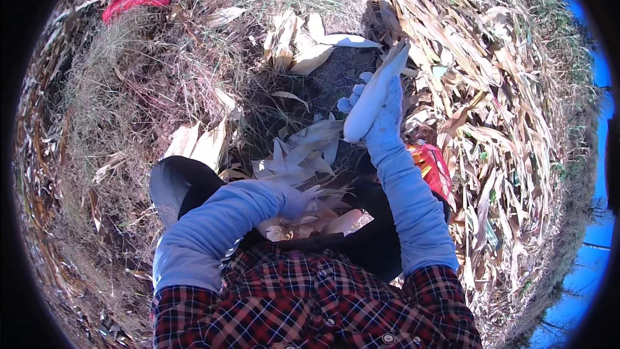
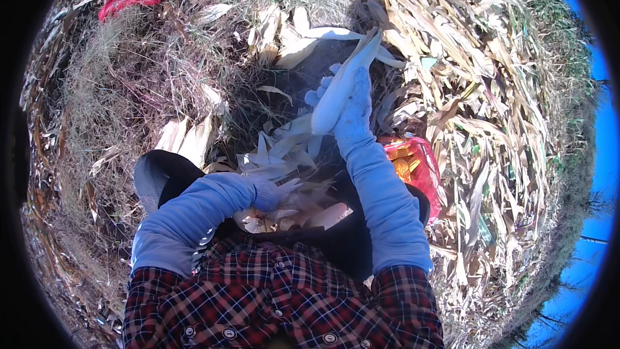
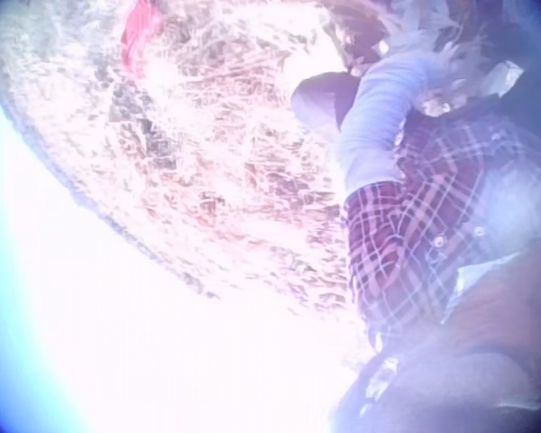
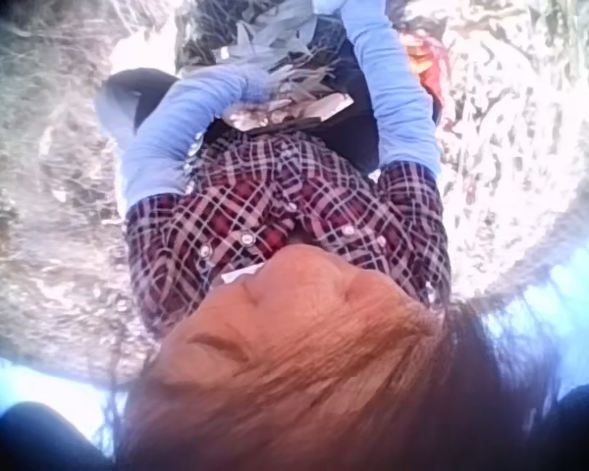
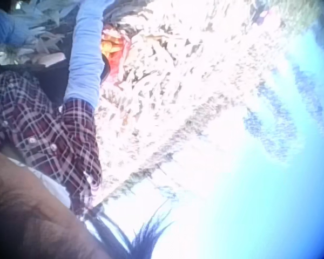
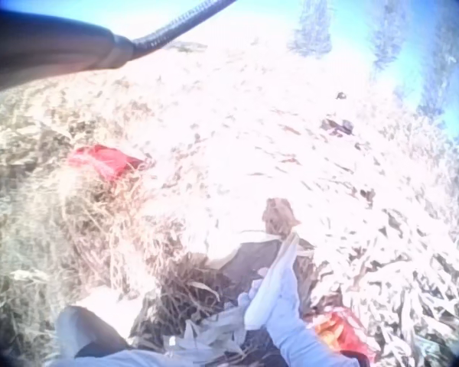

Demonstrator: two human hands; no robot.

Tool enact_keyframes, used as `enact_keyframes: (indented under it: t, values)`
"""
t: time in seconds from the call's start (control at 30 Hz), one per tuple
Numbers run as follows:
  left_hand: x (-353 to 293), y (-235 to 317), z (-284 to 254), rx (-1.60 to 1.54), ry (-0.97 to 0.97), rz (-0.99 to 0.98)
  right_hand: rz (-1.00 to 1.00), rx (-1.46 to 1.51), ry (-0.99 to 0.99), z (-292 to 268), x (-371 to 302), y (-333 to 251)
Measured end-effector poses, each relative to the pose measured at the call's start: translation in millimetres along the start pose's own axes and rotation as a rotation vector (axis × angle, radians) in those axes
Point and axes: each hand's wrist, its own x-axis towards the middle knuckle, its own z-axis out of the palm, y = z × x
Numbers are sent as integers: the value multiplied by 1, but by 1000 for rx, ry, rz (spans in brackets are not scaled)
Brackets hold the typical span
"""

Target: The person sits on the ground and repeatedly shucks corn cobs by hand, removing the husks and silk. Each shucked cob is placed into a red mesh bag beside them.

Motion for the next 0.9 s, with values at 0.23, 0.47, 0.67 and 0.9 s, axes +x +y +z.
enact_keyframes:
  t: [0.23,0.47,0.67,0.9]
  values:
    - [-23,5,-81,-42,519,-171,182,-130,-172,0,-6,-2]
    - [-28,-9,-117,-717,1383,-42,407,-60,-243,10,-13,22]
    - [-44,17,-133,-1092,1308,115,281,-466,-261,16,-30,34]
    - [-54,29,-134,-1723,1264,409,153,-542,-138,20,-27,40]
